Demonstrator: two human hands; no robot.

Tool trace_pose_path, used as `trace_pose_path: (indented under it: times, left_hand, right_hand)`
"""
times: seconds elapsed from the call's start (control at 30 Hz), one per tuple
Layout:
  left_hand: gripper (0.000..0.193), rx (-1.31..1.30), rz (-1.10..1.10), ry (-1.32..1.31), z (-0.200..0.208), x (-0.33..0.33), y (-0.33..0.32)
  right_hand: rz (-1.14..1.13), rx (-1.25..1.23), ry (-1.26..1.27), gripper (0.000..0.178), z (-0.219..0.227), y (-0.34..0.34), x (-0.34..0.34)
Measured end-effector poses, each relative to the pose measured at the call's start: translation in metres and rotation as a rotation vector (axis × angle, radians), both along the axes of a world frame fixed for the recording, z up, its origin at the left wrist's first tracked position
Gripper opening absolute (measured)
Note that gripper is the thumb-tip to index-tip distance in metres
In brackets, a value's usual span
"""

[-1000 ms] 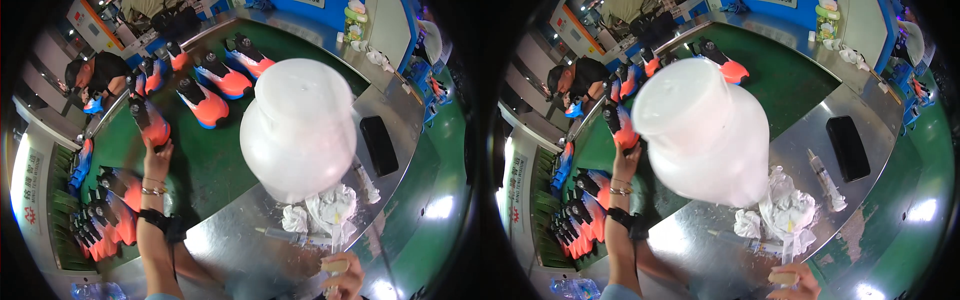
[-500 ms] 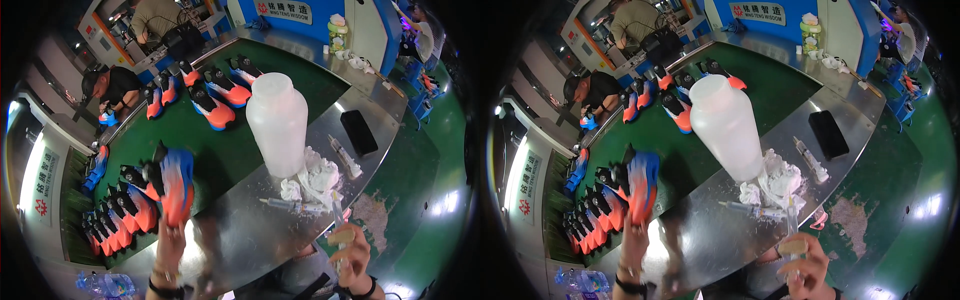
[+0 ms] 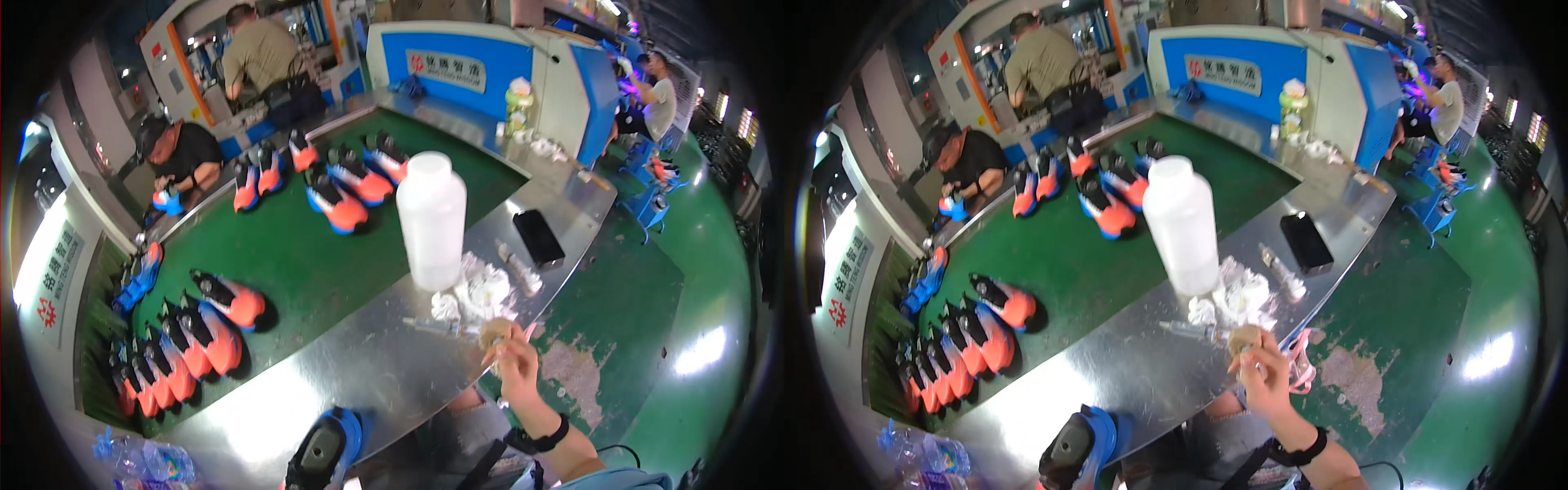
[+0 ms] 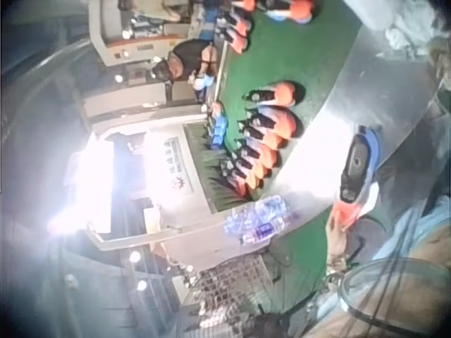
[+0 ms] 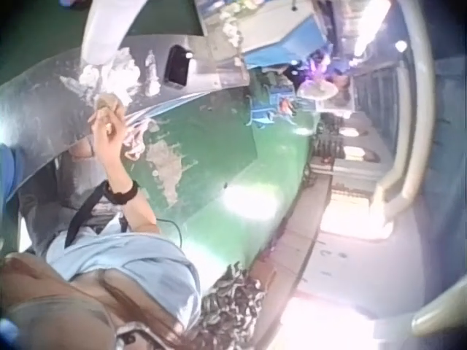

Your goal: Applying adhesive using a syringe to the edges of shoe soles on an assembly line.

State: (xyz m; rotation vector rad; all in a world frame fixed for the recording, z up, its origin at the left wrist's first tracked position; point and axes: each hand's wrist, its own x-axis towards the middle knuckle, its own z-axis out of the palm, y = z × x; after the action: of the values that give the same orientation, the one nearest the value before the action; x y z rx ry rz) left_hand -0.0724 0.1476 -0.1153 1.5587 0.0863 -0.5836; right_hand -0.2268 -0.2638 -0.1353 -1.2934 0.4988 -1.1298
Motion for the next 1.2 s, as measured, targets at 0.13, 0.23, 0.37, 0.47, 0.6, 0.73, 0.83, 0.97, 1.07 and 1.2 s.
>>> trace_pose_path:
  times: [0.13,0.23,0.37,0.47,0.6,0.73,0.83,0.97,1.07,1.2]
  left_hand:
    - [0.032,0.045,-0.047,-0.397,-0.009,0.081,-0.013]
    - [0.037,0.014,-0.115,-0.787,0.023,0.088,-0.06]
    - [0.04,-0.148,-0.283,-1.034,0.071,0.069,-0.17]
    - [0.048,-0.201,-0.344,-1.022,0.086,0.058,-0.188]
    - [0.052,-0.326,-0.345,-0.971,0.098,0.045,-0.218]
    - [0.047,-0.521,-0.608,-1.028,0.099,0.054,-0.235]
    - [0.048,-0.503,-0.678,-1.213,0.104,0.061,-0.233]
    - [0.047,-0.491,-0.658,-1.17,0.101,0.06,-0.234]
    - [0.061,-0.421,-0.707,-1.237,0.103,0.06,-0.238]
    - [0.063,-0.502,-0.825,-1.261,0.105,0.067,-0.249]
  right_hand:
    - [-0.003,-0.195,0.08,0.032,0.031,0.007,-0.026]
    - [0.06,-0.259,0.058,0.041,0.055,0.023,-0.041]
    - [0.368,-0.275,-0.075,0.042,0.089,0.026,-0.057]
    - [0.651,-0.161,-0.235,0.048,0.105,0.032,-0.047]
    - [0.769,-0.025,-0.562,0.059,0.116,0.044,-0.028]
    - [0.727,0.209,-0.652,0.071,0.129,0.054,-0.016]
    - [0.81,0.288,-0.757,0.073,0.121,0.058,-0.007]
    - [0.902,0.27,-0.731,0.073,0.114,0.049,-0.005]
    - [0.88,0.3,-0.729,0.073,0.113,0.049,0.001]
    - [0.849,0.239,-0.752,0.071,0.105,0.039,0.004]
